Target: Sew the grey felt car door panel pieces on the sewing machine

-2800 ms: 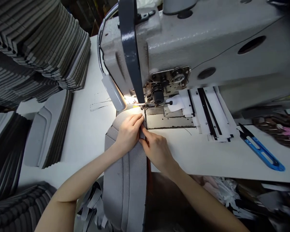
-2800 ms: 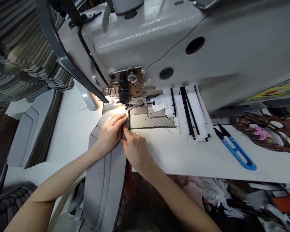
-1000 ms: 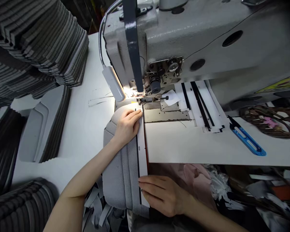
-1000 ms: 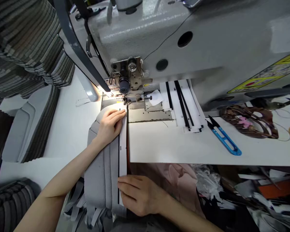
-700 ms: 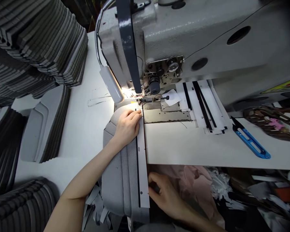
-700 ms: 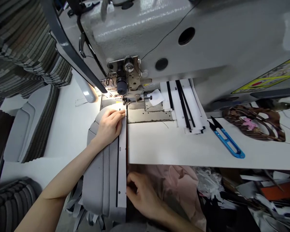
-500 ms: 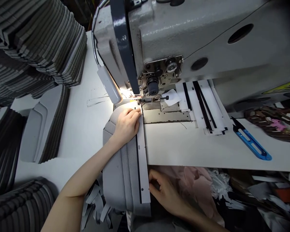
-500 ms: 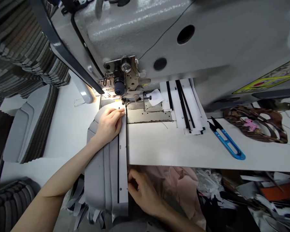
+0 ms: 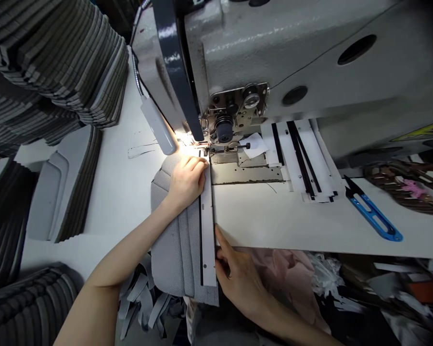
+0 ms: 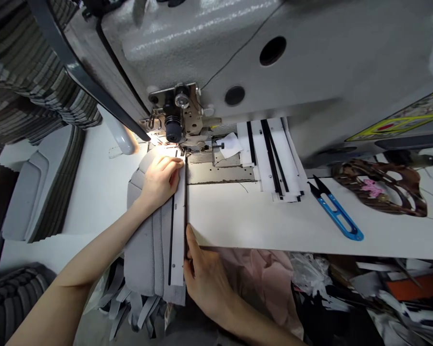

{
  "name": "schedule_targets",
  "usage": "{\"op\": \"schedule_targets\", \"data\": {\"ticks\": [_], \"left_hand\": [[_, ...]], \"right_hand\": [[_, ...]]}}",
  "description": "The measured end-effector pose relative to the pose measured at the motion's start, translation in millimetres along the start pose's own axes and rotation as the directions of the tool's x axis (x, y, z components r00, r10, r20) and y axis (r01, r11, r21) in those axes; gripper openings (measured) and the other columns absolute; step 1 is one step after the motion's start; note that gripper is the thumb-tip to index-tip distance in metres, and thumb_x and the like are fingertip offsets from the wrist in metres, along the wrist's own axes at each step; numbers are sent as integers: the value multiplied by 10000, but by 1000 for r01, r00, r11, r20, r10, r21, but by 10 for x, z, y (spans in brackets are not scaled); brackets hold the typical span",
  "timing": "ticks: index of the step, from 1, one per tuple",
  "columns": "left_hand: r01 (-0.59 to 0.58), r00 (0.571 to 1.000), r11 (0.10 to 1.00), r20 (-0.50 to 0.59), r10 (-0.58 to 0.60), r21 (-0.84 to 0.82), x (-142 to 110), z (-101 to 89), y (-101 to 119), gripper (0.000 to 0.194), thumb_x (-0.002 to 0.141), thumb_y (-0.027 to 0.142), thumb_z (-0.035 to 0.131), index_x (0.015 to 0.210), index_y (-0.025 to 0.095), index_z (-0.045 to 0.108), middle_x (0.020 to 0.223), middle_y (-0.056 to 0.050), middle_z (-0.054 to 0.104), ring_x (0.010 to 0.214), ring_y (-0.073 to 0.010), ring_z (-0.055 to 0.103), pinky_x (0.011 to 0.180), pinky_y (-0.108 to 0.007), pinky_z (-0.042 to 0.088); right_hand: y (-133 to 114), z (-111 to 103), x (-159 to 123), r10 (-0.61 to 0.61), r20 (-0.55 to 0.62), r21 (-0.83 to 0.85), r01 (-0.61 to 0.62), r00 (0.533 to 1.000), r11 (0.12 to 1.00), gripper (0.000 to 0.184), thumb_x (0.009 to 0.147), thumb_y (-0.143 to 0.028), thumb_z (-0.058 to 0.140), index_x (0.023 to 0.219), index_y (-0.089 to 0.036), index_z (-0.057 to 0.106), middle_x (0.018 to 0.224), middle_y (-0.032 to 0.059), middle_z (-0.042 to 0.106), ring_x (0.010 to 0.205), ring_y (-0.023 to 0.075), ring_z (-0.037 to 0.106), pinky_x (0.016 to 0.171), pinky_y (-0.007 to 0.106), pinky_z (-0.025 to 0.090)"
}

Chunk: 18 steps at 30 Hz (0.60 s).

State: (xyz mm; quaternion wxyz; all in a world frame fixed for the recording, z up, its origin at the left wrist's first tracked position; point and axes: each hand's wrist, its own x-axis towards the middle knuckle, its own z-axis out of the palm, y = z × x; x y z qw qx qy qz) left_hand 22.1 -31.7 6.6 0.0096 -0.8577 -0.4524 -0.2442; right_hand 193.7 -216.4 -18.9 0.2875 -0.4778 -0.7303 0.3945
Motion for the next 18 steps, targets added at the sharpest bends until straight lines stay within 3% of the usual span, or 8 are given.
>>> {"op": "schedule_targets", "data": {"ticks": [8, 14, 18], "left_hand": [[5, 1000, 1000, -12, -5, -23, -430, -196, 376, 292, 907, 76, 561, 1187, 142, 610, 1213, -116, 694, 1101, -249, 621, 954, -413, 574], [6, 1000, 999, -23, -7, -42, -393, -158, 300, 304, 920, 86, 538, 1201, 164, 624, 1205, -109, 701, 1083, -244, 632, 926, -428, 587], [0, 999, 998, -40, -2, -58, -312, -125, 220, 299, 921, 82, 521, 1187, 160, 633, 1190, -120, 706, 1061, -248, 637, 918, -443, 583]], "right_hand": [[-72, -84, 209, 27, 80, -118, -18, 996, 993, 684, 884, -72, 407, 1551, -32, 265, 633, -8, 620, 516, 165, 528, 510, 286, 375], [-168, -199, 393, 120, 193, -175, -86, 974, 981, 636, 898, -93, 427, 1516, 22, 337, 617, 7, 624, 512, 172, 517, 532, 303, 384], [-190, -225, 493, 168, 190, -166, -136, 967, 977, 626, 909, -115, 437, 1520, -2, 357, 622, 11, 631, 533, 175, 536, 572, 306, 424]]}}
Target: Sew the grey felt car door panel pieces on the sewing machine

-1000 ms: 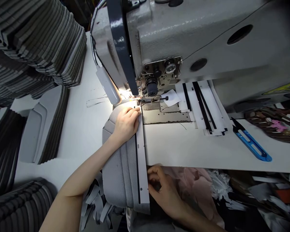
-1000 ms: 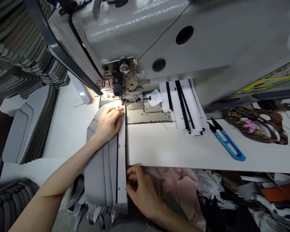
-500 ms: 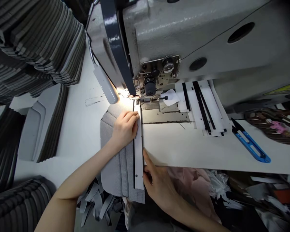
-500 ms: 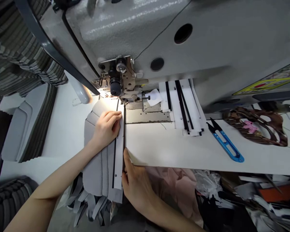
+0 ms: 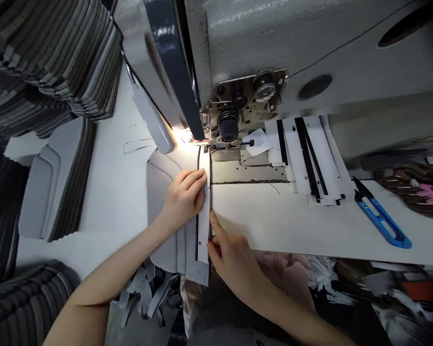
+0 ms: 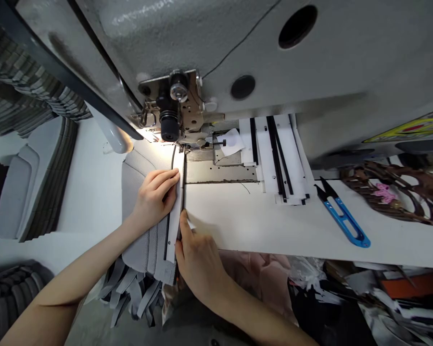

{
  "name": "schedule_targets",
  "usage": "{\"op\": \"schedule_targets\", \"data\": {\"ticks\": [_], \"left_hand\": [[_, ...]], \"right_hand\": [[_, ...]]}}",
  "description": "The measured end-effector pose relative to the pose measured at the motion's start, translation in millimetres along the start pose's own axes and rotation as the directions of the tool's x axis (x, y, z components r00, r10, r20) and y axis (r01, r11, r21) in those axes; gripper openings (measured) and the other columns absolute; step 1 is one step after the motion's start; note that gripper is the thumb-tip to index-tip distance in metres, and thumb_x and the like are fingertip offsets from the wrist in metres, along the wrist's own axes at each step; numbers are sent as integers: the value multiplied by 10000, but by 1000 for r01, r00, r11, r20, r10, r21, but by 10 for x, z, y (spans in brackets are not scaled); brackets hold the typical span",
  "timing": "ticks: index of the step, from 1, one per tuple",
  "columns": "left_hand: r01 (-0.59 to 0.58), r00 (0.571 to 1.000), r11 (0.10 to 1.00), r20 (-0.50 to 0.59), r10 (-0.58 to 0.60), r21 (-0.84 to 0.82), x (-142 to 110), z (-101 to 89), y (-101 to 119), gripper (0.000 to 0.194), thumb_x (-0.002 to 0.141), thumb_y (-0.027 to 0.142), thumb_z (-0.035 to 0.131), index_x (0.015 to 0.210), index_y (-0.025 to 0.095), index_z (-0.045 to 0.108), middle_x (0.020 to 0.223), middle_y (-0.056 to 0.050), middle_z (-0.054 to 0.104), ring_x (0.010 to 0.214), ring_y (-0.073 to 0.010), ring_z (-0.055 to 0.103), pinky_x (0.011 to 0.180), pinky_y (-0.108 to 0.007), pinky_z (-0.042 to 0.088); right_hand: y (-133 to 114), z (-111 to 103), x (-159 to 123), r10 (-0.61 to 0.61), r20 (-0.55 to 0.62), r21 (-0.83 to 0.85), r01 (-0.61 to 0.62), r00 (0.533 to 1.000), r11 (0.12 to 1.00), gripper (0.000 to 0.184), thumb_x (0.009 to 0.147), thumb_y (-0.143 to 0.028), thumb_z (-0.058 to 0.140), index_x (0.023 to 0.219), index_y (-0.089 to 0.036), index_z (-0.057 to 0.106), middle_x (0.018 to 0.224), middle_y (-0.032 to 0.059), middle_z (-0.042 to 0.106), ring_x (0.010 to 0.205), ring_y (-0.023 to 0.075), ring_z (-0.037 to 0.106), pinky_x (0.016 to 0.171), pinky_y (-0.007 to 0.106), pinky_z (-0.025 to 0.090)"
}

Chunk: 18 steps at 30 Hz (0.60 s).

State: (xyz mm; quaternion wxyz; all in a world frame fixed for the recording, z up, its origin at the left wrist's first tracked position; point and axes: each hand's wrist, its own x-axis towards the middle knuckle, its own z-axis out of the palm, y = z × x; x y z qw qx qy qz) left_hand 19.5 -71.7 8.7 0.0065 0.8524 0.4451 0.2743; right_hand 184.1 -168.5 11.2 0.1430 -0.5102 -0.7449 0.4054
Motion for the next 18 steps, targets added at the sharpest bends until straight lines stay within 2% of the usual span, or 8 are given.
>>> {"op": "schedule_targets", "data": {"ticks": [8, 12, 18], "left_hand": [[27, 999, 999, 25, -26, -40, 129, 55, -158, 290, 940, 109, 479, 1164, 182, 649, 1181, -114, 709, 1075, -248, 630, 940, -468, 562], [18, 999, 999, 30, -17, -45, 210, 94, -232, 282, 941, 111, 466, 1145, 175, 650, 1171, -116, 708, 1070, -242, 628, 957, -468, 554], [-5, 999, 999, 38, 7, -41, 177, 51, -184, 297, 944, 104, 464, 1172, 160, 647, 1173, -126, 704, 1093, -247, 624, 960, -455, 557]], "right_hand": [[9, -85, 212, 32, -23, 79, -30, 999, 996, 626, 887, -119, 444, 1501, -7, 400, 599, 12, 645, 505, 157, 538, 576, 283, 451], [6, -133, 308, 54, -28, 65, -52, 998, 997, 620, 884, -127, 458, 1492, -6, 423, 608, 15, 648, 512, 152, 552, 587, 274, 452], [44, -183, 423, 47, -78, 56, -43, 996, 998, 591, 891, -135, 448, 1472, -26, 459, 551, -20, 602, 483, 143, 539, 568, 249, 441]]}}
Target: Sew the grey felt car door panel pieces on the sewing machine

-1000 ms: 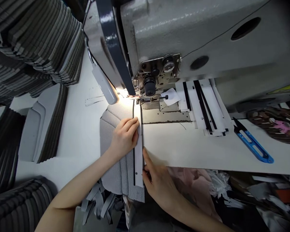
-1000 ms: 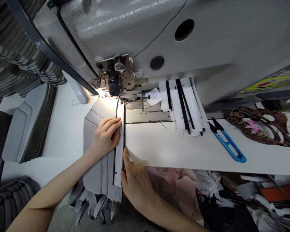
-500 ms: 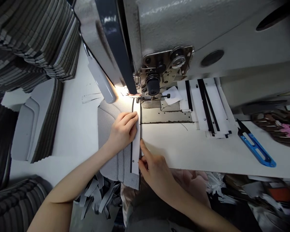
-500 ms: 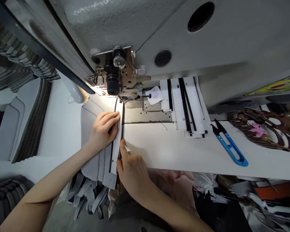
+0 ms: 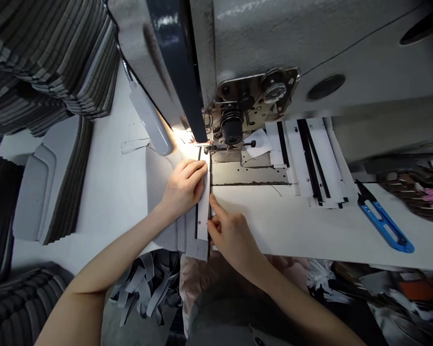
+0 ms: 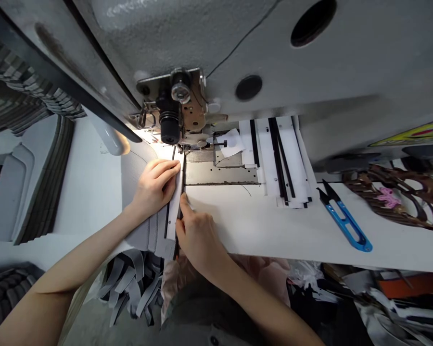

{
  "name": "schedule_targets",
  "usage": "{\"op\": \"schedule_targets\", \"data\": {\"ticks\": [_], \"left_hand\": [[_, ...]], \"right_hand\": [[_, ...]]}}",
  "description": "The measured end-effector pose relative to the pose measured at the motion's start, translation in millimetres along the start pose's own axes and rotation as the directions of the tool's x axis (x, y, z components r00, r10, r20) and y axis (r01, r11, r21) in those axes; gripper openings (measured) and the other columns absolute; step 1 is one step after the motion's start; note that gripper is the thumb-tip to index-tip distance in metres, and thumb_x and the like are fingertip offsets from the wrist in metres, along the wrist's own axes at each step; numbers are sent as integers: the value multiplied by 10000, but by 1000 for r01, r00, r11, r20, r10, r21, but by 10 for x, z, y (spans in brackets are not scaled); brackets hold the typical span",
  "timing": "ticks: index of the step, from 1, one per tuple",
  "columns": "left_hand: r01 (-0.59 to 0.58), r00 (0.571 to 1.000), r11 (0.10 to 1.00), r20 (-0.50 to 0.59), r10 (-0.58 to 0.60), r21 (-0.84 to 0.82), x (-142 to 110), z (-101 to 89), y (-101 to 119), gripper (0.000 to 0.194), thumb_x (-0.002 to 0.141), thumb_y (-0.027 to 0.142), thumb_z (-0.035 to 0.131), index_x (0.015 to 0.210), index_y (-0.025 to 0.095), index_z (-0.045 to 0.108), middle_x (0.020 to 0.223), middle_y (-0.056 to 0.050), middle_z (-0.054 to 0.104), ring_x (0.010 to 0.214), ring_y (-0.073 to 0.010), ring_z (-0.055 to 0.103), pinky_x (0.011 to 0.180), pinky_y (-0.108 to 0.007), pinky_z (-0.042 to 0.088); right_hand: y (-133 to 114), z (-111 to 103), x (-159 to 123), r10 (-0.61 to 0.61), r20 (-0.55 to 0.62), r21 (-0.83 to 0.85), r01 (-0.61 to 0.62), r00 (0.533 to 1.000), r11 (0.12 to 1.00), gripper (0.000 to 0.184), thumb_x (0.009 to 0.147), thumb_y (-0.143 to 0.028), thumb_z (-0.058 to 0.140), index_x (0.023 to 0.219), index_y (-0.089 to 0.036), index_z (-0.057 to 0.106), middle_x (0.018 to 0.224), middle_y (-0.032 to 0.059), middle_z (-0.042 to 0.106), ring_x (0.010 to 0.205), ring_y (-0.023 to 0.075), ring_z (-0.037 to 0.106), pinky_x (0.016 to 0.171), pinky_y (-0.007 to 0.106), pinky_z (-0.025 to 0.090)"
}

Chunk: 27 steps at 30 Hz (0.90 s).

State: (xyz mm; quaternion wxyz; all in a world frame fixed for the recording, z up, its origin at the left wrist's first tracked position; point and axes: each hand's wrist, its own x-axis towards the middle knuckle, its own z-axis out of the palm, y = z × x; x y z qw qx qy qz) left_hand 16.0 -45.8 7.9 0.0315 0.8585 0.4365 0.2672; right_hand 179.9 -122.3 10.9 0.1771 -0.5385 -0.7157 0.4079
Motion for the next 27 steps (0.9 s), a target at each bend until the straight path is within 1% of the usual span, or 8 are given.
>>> {"op": "schedule_targets", "data": {"ticks": [3, 6, 9, 12, 17, 22, 24, 27], "left_hand": [[5, 1000, 1000, 26, -5, 16, -90, -40, 73, 329, 942, 109, 476, 1227, 165, 631, 1226, -134, 690, 1119, -259, 619, 953, -457, 562], [27, 999, 1000, 33, -27, 14, -127, -43, 88, 345, 948, 120, 477, 1254, 186, 622, 1255, -125, 682, 1123, -262, 619, 956, -469, 559], [24, 1000, 1000, 15, -24, -8, -90, -14, 42, 332, 953, 127, 470, 1239, 178, 631, 1236, -130, 689, 1117, -264, 618, 956, -477, 556], [39, 999, 999, 28, -38, -18, -24, 16, -16, 335, 958, 136, 452, 1232, 192, 636, 1235, -124, 686, 1124, -262, 616, 969, -491, 546], [38, 999, 999, 39, -37, -9, 78, 52, -100, 308, 965, 145, 434, 1182, 195, 645, 1193, -115, 691, 1108, -251, 626, 984, -483, 531], [0, 1000, 1000, 22, -1, 29, 150, 47, -135, 269, 985, 166, 417, 1092, 185, 663, 1090, -109, 709, 1025, -230, 649, 921, -437, 547], [-2, 1000, 1000, 26, 1, 28, 127, 26, -110, 257, 988, 179, 431, 1079, 197, 671, 1069, -102, 714, 1009, -229, 652, 906, -436, 550], [-9, 1000, 1000, 20, 8, 12, 29, -8, -40, 250, 978, 184, 472, 1125, 202, 673, 1109, -111, 714, 1041, -243, 647, 907, -448, 558]], "right_hand": [[4, -34, 77, 12, 4, 40, -12, 1000, 999, 574, 893, -138, 458, 1458, -41, 482, 551, -17, 612, 496, 153, 571, 574, 249, 460], [-14, -73, 133, 31, 17, 47, -32, 999, 998, 564, 893, -133, 463, 1447, -32, 491, 566, -9, 629, 509, 160, 589, 591, 258, 477], [-37, -98, 112, 36, 21, 29, -36, 999, 999, 577, 893, -144, 494, 1454, -10, 475, 595, -1, 648, 504, 161, 578, 604, 277, 479], [-42, -91, 32, 14, 25, 59, -16, 1000, 998, 599, 884, -170, 554, 1459, -26, 468, 623, -6, 666, 504, 151, 570, 585, 270, 463], [-18, -46, -10, 15, -41, 97, -11, 999, 995, 543, 881, -165, 588, 1410, -59, 530, 655, -8, 681, 528, 135, 579, 614, 267, 471], [-21, -72, 99, 31, -46, 60, -29, 998, 998, 549, 868, -141, 607, 1405, -52, 535, 664, -9, 687, 550, 135, 584, 654, 276, 478], [-32, -104, 152, 37, -42, 37, -35, 998, 999, 542, 872, -141, 605, 1403, -59, 537, 659, -11, 686, 555, 140, 587, 655, 279, 474], [-43, -147, 223, 50, -30, 16, -49, 998, 999, 542, 878, -135, 600, 1410, -64, 523, 653, -9, 682, 573, 158, 608, 651, 288, 467]]}}
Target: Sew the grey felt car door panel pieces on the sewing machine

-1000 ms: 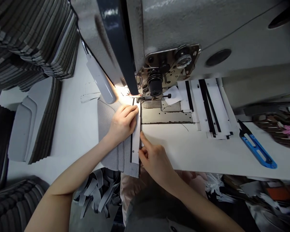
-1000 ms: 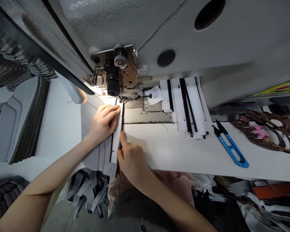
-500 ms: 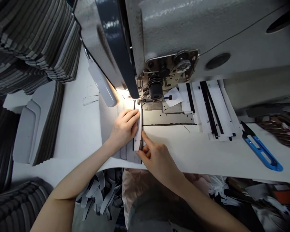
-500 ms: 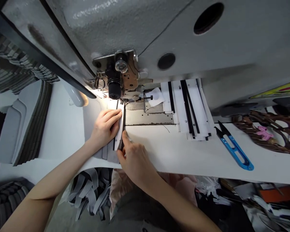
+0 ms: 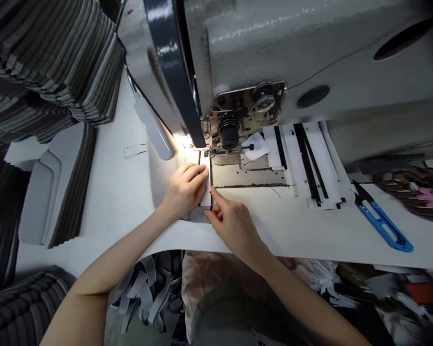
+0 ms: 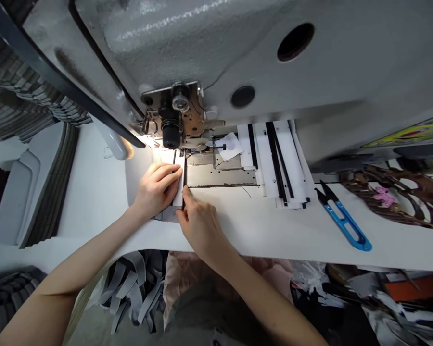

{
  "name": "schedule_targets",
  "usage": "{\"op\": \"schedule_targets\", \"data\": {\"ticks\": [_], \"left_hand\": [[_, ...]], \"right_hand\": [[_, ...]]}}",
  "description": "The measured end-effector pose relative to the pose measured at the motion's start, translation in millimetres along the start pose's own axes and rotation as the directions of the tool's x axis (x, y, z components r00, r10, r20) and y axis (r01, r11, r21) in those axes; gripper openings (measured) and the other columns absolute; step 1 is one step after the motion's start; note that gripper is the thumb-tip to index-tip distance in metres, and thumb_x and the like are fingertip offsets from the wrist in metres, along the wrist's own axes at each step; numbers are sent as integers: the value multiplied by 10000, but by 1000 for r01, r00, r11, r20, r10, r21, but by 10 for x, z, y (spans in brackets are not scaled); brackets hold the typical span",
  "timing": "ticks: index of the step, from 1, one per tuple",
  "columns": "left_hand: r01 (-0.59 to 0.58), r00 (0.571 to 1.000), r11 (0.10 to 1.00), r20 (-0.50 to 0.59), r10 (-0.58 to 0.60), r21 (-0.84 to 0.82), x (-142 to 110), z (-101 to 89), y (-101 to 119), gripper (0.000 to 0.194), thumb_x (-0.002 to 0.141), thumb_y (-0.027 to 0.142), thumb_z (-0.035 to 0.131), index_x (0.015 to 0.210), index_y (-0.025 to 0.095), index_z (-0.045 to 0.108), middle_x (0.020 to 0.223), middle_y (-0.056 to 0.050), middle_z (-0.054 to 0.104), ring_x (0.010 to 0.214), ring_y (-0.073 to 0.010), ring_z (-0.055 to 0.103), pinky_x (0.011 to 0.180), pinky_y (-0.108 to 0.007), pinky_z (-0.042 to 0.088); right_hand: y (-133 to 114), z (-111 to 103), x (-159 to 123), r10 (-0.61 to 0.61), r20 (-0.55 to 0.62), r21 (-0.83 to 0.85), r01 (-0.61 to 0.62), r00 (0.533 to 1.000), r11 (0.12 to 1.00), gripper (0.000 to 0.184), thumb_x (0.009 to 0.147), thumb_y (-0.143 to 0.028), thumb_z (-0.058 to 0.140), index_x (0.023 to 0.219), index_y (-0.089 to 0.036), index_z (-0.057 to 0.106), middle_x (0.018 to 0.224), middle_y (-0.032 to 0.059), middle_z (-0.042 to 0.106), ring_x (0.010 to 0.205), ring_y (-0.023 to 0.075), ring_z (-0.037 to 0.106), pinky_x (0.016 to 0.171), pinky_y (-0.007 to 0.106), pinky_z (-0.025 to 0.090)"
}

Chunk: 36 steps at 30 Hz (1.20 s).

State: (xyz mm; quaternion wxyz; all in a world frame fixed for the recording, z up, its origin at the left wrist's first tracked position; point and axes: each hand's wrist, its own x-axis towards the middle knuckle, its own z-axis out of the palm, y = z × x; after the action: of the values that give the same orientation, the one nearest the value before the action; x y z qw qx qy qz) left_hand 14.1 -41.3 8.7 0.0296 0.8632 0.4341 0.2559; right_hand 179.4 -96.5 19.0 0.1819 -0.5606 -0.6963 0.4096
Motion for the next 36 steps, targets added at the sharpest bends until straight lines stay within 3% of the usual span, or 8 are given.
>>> {"op": "schedule_targets", "data": {"ticks": [5, 14, 19, 24, 30, 33, 36], "left_hand": [[13, 1000, 1000, -28, -13, -1, -111, -1, 59, 238, 973, 186, 510, 1141, 209, 677, 1134, -99, 723, 1042, -239, 648, 896, -439, 569], [5, 999, 1000, -37, -5, -3, 46, 61, -71, 216, 1006, 218, 472, 1039, 193, 683, 1062, -92, 731, 978, -215, 648, 891, -424, 540], [13, 999, 1000, -32, -13, 6, 87, 77, -113, 220, 1014, 245, 473, 921, 211, 670, 1009, -62, 728, 949, -195, 639, 879, -390, 520], [-28, 996, 999, -81, 27, -16, 44, 88, -133, 191, 996, 216, 516, 855, 204, 643, 877, -35, 717, 858, -173, 621, 783, -335, 493], [-50, 993, 999, -105, 51, 6, 26, 96, -133, 184, 990, 184, 529, 861, 189, 659, 832, -29, 707, 814, -161, 611, 751, -309, 487], [-91, 994, 996, -63, 91, -3, 28, 59, -144, 211, 997, 166, 498, 881, 190, 673, 864, -39, 715, 849, -169, 622, 765, -309, 504], [-142, 990, 990, -9, 142, -26, 26, 2, -173, 222, 1007, 155, 467, 960, 189, 682, 937, -55, 727, 905, -174, 637, 790, -309, 523]], "right_hand": [[13, -21, 89, -17, -55, 6, 18, 998, 1000, 592, 862, -133, 600, 1435, -101, 455, 675, -13, 705, 600, 177, 643, 643, 291, 467], [21, -70, 243, -12, -77, 6, 13, 997, 1000, 722, 840, -139, 633, 1489, -109, 319, 713, -7, 724, 692, 226, 708, 688, 327, 509], [-28, -137, 363, 35, -50, -79, -39, 998, 996, 731, 848, -130, 626, 1498, -43, 304, 802, 65, 739, 774, 265, 707, 754, 379, 522], [-68, -210, 495, 31, -41, -155, -37, 999, 987, 662, 847, -79, 588, 1460, -42, 339, 843, 77, 735, 810, 255, 695, 791, 349, 494], [-68, -245, 546, 8, -72, -252, -26, 997, 967, 400, 869, -130, 605, 1255, -94, 505, 824, 59, 725, 766, 218, 663, 696, 285, 413], [23, -218, 493, -136, -81, -344, 100, 987, 934, 152, 912, -141, 563, 1051, -145, 623, 797, 39, 710, 698, 168, 616, 625, 265, 333], [171, -170, 421, -424, -77, -481, 339, 902, 808, 196, 949, -126, 512, 867, -176, 683, 799, 33, 697, 693, 135, 568, 593, 267, 268]]}}
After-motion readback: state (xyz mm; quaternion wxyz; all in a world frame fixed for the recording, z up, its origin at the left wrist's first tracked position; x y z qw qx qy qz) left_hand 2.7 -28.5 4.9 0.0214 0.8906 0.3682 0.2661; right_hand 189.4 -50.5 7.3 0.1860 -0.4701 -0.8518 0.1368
